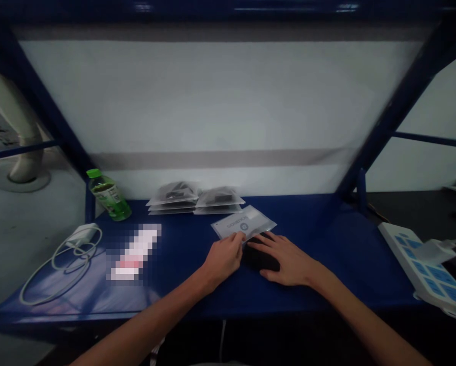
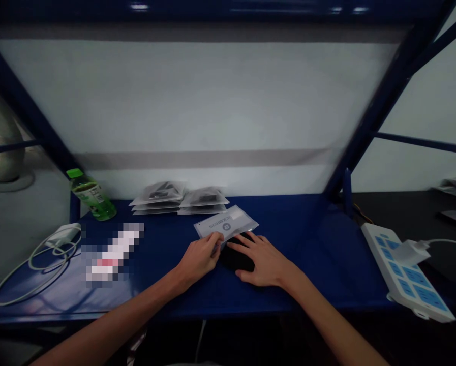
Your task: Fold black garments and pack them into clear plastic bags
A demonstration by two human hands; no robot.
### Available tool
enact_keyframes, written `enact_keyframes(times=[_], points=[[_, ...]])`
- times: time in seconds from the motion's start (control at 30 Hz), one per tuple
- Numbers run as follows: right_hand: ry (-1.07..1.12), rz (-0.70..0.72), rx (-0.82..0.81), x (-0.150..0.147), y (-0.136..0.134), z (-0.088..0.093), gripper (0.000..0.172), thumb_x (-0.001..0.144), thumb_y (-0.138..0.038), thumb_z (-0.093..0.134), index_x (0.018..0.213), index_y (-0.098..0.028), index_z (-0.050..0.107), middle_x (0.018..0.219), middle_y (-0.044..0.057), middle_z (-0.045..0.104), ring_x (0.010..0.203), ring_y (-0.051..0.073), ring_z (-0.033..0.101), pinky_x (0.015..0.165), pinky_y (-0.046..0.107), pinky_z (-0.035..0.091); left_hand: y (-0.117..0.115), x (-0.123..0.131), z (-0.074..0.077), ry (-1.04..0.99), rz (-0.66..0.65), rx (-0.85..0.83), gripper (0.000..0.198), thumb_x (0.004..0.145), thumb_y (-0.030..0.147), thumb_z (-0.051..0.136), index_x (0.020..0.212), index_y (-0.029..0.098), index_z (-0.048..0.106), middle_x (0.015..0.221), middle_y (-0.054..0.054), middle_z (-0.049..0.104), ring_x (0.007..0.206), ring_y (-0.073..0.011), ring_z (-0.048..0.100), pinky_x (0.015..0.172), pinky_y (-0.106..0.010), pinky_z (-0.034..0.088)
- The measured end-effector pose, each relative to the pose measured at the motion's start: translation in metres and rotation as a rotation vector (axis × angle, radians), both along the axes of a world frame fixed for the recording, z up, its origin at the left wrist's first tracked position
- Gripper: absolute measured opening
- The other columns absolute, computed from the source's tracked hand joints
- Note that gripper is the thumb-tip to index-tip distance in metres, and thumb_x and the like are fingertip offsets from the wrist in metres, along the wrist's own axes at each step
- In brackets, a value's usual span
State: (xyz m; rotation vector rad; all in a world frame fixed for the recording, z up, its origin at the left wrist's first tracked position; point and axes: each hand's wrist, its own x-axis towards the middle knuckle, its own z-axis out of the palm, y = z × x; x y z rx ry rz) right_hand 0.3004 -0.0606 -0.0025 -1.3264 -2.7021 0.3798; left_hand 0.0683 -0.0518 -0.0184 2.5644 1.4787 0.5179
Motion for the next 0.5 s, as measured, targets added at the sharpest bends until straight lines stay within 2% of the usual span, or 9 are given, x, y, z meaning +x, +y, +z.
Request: enact_keyframes(times=[0.17,0.37,0.5], points=[[-0.042,-0.033,0.146,-0.016,0.009,0.002,0.067,0.089,-0.043,0.051,0.152,-0.036,0.031,0.155,0.007,0.040,0.134,0.038,0.039,0.098,0.058,0.040,-0.002,0.002,0.002,0.027,-0.003,0.035,0.024,0.095,0.015,0.042,0.118,0.023,0.047,0.112,-0.006,0.066,0.095,-0.0203,0.067,0.075,-0.027,0.050],[-0.159,-0.136,0.193,-0.037,0.017,0.001,0.056,0.092,-0.043,0.044,0.147,-0.031,0.043,0.152,0.010,0.042,0.122,0.039,0.049,0.091,0.055,0.044,0.001,0.001,-0.001,0.042,-0.013,0.099,0.025,0.095,0.013,0.040,0.118,0.023,0.046,0.112,-0.006,0.064,0.100,-0.0212,0.065,0.077,-0.029,0.052],[-0.202,-0.216,0.192,-0.049,0.025,0.004,0.050,0.094,-0.044,0.043,0.142,-0.031,0.048,0.147,0.010,0.048,0.119,0.038,0.054,0.087,0.050,0.047,0.006,-0.001,0.001,0.062,0.020,0.077,0.027,0.095,0.013,0.040,0.119,0.023,0.046,0.113,-0.006,0.064,0.101,-0.0216,0.064,0.075,-0.028,0.052]])
